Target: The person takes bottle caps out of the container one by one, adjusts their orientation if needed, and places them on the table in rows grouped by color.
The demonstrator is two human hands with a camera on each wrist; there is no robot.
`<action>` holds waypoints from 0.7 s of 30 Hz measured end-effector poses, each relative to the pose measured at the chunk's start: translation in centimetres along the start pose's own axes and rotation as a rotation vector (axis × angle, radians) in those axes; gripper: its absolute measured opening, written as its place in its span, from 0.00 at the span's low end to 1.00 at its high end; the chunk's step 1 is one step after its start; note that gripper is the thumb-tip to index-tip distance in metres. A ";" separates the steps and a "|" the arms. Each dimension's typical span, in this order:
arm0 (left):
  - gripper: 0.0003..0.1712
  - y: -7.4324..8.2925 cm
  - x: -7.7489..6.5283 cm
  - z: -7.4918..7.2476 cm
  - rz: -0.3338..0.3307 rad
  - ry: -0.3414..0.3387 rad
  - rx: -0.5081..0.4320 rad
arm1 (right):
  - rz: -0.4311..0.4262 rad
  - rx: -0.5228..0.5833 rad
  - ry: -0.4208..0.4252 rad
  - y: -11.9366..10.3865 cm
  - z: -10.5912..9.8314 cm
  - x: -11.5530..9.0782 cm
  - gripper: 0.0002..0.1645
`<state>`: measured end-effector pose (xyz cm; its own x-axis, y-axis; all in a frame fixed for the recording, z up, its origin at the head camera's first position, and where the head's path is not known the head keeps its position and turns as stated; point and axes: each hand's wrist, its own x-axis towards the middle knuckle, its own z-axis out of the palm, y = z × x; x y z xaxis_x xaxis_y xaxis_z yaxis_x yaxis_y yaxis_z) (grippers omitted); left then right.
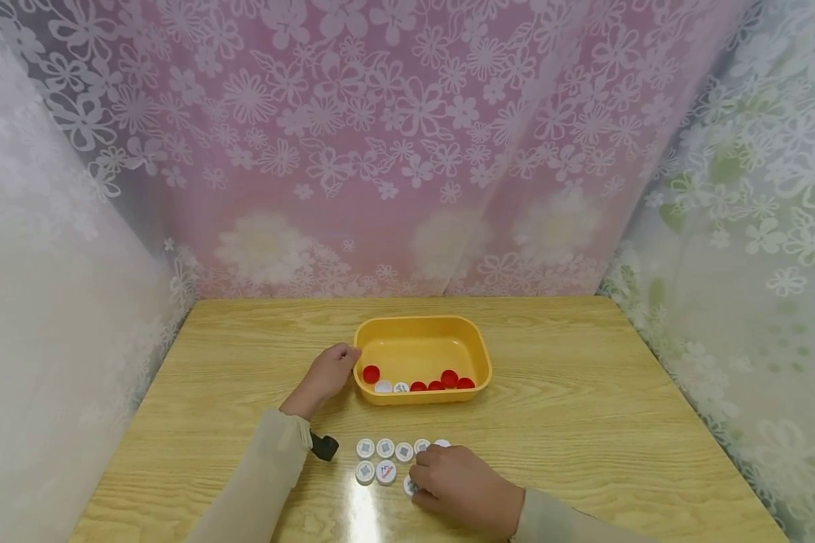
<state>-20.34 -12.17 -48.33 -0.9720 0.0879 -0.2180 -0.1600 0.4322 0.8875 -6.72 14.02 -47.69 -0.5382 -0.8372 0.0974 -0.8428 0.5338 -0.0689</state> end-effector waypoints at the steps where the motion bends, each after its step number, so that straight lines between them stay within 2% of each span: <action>1: 0.20 0.0 0.0 0.0 -0.001 -0.001 0.001 | 0.001 0.003 0.008 0.0 0.1 0.0 0.13; 9: 0.20 0.1 -0.1 -0.1 0.004 -0.013 0.013 | -0.011 -0.064 0.040 -0.3 0.6 0.3 0.14; 21: 0.20 0.3 -0.3 -0.4 -0.003 -0.030 0.004 | 0.004 -0.031 0.017 -0.2 0.4 0.5 0.12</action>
<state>-20.19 -12.40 -47.85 -0.9658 0.1139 -0.2328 -0.1620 0.4359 0.8853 -6.83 13.43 -47.99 -0.5411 -0.8331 0.1146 -0.8404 0.5406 -0.0384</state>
